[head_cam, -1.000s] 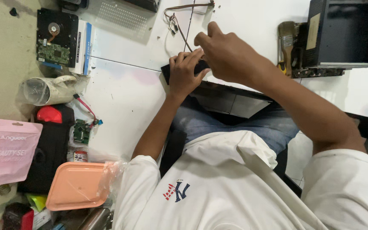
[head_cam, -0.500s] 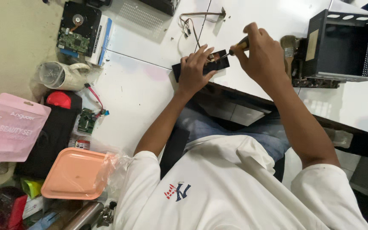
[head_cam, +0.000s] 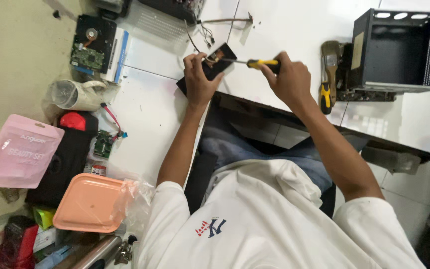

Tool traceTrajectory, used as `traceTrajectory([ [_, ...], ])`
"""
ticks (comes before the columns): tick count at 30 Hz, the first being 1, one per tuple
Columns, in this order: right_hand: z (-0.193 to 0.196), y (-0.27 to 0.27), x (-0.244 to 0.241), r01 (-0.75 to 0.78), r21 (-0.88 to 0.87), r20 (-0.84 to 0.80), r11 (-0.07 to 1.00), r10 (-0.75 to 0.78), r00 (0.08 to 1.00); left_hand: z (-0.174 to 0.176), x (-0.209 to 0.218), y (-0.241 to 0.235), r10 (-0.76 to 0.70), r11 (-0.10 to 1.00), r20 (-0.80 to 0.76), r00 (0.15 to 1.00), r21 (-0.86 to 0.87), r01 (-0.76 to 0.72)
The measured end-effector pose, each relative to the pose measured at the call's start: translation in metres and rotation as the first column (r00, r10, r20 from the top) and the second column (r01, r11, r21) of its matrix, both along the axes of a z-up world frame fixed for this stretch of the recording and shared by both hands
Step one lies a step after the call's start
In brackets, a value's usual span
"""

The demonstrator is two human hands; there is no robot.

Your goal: The person is seated on the floor, working on a small black electronic device placed on their lap. They use a screwdriver to tighten screws on the device and manipulate wires connected to it.

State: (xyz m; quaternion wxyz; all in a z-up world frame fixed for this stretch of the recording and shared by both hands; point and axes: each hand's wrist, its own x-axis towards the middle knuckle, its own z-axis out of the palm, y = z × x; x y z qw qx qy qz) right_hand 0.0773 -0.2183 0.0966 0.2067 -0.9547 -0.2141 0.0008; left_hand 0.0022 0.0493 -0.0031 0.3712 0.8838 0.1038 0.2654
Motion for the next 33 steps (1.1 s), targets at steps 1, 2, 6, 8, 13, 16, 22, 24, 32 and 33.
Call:
traceTrajectory([
  [1,-0.003,-0.008,-0.003,-0.012,0.011,0.009,1.000,0.012,1.000,0.000,0.001,-0.001,0.012,1.000,0.009,1.000,0.011,-0.012],
  [2,-0.007,-0.015,-0.004,0.015,0.081,0.001,0.997,-0.015,1.000,-0.001,0.003,-0.002,-0.007,1.000,0.016,1.000,0.015,0.006],
  [6,-0.008,-0.047,-0.010,-0.009,0.264,0.084,0.965,-0.014,0.996,-0.010,0.000,-0.022,-0.050,0.998,-0.009,0.999,0.033,0.050],
  [8,-0.008,-0.063,-0.001,0.007,0.378,0.106,0.926,-0.051,0.993,-0.009,0.002,-0.023,-0.078,0.996,0.000,0.997,0.042,0.078],
  [13,-0.029,-0.079,0.015,-0.024,0.745,0.082,0.666,-0.056,0.995,-0.002,0.000,-0.024,-0.164,0.979,-0.010,0.986,0.120,0.164],
  [16,-0.064,-0.082,0.016,-0.048,0.770,0.142,0.636,-0.097,0.985,-0.011,0.002,-0.026,-0.206,0.948,-0.003,0.979,0.247,0.200],
  [22,-0.085,-0.077,0.006,-0.049,0.566,0.267,0.823,-0.127,0.955,-0.007,0.004,-0.042,-0.309,0.922,0.011,0.951,0.248,0.296],
  [24,-0.090,-0.079,0.006,-0.093,0.512,0.327,0.854,-0.094,0.940,0.001,0.001,-0.047,-0.343,0.920,-0.013,0.939,0.200,0.338],
  [32,-0.089,-0.076,0.008,-0.030,0.428,0.210,0.903,-0.067,0.975,0.003,0.005,-0.053,-0.337,0.866,-0.047,0.940,0.376,0.329],
  [33,-0.088,-0.076,0.008,-0.017,0.422,0.200,0.906,-0.075,0.977,0.004,0.005,-0.053,-0.336,0.854,-0.053,0.940,0.405,0.328],
])
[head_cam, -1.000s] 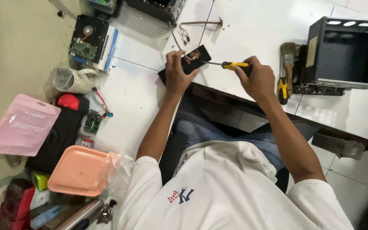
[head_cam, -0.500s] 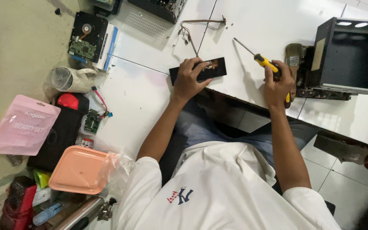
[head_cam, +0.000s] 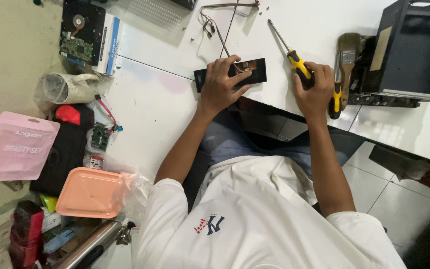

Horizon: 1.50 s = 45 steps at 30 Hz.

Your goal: The person is seated on the floor, working on a small black electronic device placed on their lap. They use a screwdriver to tighten screws on the device and manipulate wires connected to it.

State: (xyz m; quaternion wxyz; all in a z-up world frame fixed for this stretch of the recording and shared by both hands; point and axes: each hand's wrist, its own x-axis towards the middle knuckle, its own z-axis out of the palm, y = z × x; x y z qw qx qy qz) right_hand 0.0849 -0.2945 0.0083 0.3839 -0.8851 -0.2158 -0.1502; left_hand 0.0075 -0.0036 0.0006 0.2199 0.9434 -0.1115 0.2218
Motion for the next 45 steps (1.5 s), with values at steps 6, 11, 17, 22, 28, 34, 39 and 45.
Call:
traceTrajectory([
  [6,-0.003,-0.004,0.000,-0.020,0.033,-0.014,0.999,0.021,1.000,0.000,0.001,-0.002,0.032,0.991,0.004,0.999,0.130,-0.032],
  [11,-0.004,-0.003,-0.001,0.000,0.021,-0.024,1.000,0.000,1.000,0.006,0.001,-0.003,0.029,0.991,-0.008,1.000,0.133,-0.028],
  [17,-0.003,-0.006,0.001,-0.043,0.016,0.000,0.999,0.043,0.999,0.017,0.002,-0.005,0.033,0.992,-0.069,0.997,0.124,-0.025],
  [22,-0.002,-0.005,0.001,-0.041,0.031,-0.009,0.999,0.041,0.999,0.019,0.001,-0.005,0.017,0.992,-0.087,0.996,0.123,-0.006],
  [28,-0.003,-0.003,-0.002,-0.003,0.010,-0.026,1.000,0.004,1.000,0.017,0.001,-0.004,0.000,0.996,-0.095,0.995,0.088,0.008],
  [34,-0.003,-0.002,-0.004,0.046,-0.038,-0.020,0.998,-0.047,0.999,0.014,0.001,-0.003,0.010,0.998,-0.108,0.994,0.066,-0.003],
  [39,-0.003,-0.001,-0.005,0.052,-0.043,-0.017,0.998,-0.052,0.998,0.017,-0.001,-0.004,0.017,0.997,-0.100,0.995,0.082,-0.009],
  [45,0.002,-0.002,-0.003,0.005,-0.032,0.017,0.999,-0.004,1.000,0.005,0.008,-0.006,0.035,0.999,-0.116,0.993,0.012,-0.033],
])
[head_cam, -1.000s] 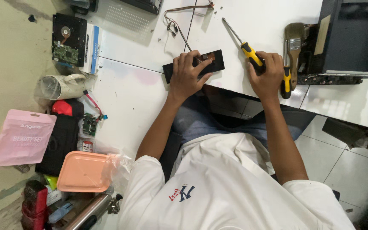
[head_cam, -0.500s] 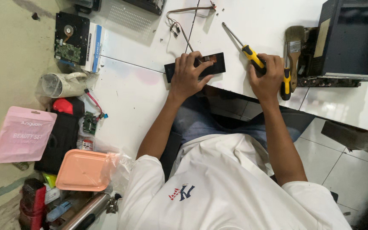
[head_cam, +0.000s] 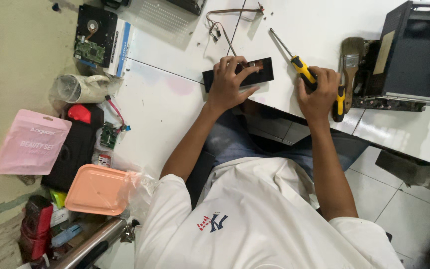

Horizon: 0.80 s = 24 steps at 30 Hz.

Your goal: The person is seated on the floor, working on a small black electronic device placed on their lap. They use a screwdriver to tighten screws on the device and manipulate wires connected to it.

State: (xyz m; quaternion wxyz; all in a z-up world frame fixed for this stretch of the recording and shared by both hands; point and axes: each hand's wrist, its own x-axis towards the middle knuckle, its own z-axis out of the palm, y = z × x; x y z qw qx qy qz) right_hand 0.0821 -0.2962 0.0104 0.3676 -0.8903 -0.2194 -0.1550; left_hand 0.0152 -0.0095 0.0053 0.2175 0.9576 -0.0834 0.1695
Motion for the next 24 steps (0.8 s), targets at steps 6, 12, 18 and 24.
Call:
traceTrajectory([
  [6,0.012,0.006,-0.003,-0.004,0.012,0.075,1.000,0.003,0.997,0.029,0.029,0.005,0.112,0.990,-0.035,0.993,0.086,-0.109],
  [12,0.009,0.004,0.000,0.002,-0.014,0.044,1.000,-0.001,0.999,0.043,0.106,0.030,0.137,0.978,0.066,0.988,-0.165,-0.125],
  [18,0.003,0.005,0.002,0.046,-0.029,0.030,0.999,-0.045,0.999,-0.017,0.196,0.025,0.243,0.964,-0.131,0.961,-0.078,-0.254],
  [24,-0.004,0.002,0.005,0.053,-0.033,0.022,0.998,-0.052,0.998,-0.001,0.208,0.029,0.155,0.918,-0.184,0.971,-0.336,-0.210],
])
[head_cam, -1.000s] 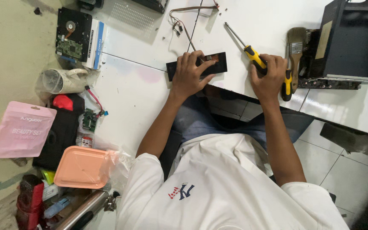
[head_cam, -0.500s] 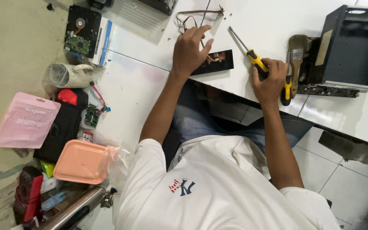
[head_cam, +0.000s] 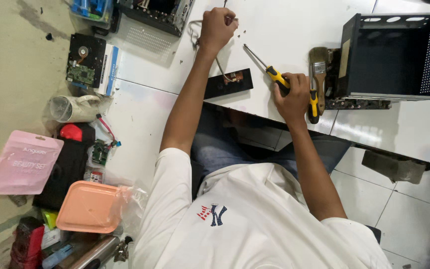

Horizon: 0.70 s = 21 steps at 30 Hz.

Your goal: The person is seated on the floor, working on a small black electronic device placed on their lap. They use a screwdriver to tighten screws on the device and manipulate wires connected to it.

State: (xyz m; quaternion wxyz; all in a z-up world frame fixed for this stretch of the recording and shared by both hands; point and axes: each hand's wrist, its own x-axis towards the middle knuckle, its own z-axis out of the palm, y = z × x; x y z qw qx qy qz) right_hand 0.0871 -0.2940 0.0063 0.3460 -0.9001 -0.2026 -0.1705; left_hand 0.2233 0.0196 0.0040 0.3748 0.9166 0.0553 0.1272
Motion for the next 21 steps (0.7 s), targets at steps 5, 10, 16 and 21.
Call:
traceTrajectory([
  [5,0.006,0.001,0.000,-0.014,0.036,0.001,0.999,0.014,1.000,0.096,-0.063,-0.007,-0.056,0.828,0.065,0.996,-0.555,0.083],
  [10,0.003,-0.001,-0.002,-0.029,0.028,0.021,0.999,0.028,0.999,0.139,-0.107,-0.008,-0.125,0.722,0.256,0.958,-0.639,0.265],
  [16,0.003,-0.003,-0.003,-0.034,0.029,0.019,0.999,0.034,0.999,0.173,-0.133,-0.024,-0.070,0.702,0.365,0.928,-0.644,0.306],
  [21,0.000,-0.005,-0.003,-0.033,0.030,0.013,0.999,0.033,0.999,0.183,-0.145,-0.038,0.002,0.706,0.397,0.918,-0.650,0.280],
])
